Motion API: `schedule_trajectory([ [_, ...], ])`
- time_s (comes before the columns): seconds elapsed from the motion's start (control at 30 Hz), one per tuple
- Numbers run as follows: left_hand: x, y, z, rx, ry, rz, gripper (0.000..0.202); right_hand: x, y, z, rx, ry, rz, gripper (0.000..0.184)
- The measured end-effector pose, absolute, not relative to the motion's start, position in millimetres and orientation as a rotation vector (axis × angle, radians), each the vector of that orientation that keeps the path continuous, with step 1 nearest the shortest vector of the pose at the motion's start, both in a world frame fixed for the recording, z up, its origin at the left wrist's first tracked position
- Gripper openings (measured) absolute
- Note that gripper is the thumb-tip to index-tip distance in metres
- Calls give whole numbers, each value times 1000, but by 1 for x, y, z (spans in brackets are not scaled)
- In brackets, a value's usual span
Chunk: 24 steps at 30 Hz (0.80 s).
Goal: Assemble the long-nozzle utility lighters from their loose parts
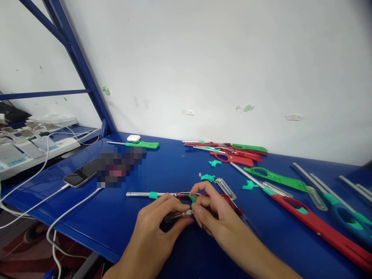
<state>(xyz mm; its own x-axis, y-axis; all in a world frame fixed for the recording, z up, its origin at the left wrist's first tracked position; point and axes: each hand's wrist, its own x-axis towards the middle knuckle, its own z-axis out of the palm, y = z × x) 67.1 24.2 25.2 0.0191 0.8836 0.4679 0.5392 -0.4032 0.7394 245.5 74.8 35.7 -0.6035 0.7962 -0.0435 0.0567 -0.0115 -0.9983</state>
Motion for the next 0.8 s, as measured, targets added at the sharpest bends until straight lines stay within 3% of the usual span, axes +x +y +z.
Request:
schedule_trajectory([
  [0.3, 70, 24, 25, 2007, 1445, 1390, 20, 239, 65, 29, -883, -1584, 1650, 23],
  [0.8, 75, 20, 23, 2112, 1380, 1519, 23, 230, 59, 18, -1021, -1692, 1278, 23],
])
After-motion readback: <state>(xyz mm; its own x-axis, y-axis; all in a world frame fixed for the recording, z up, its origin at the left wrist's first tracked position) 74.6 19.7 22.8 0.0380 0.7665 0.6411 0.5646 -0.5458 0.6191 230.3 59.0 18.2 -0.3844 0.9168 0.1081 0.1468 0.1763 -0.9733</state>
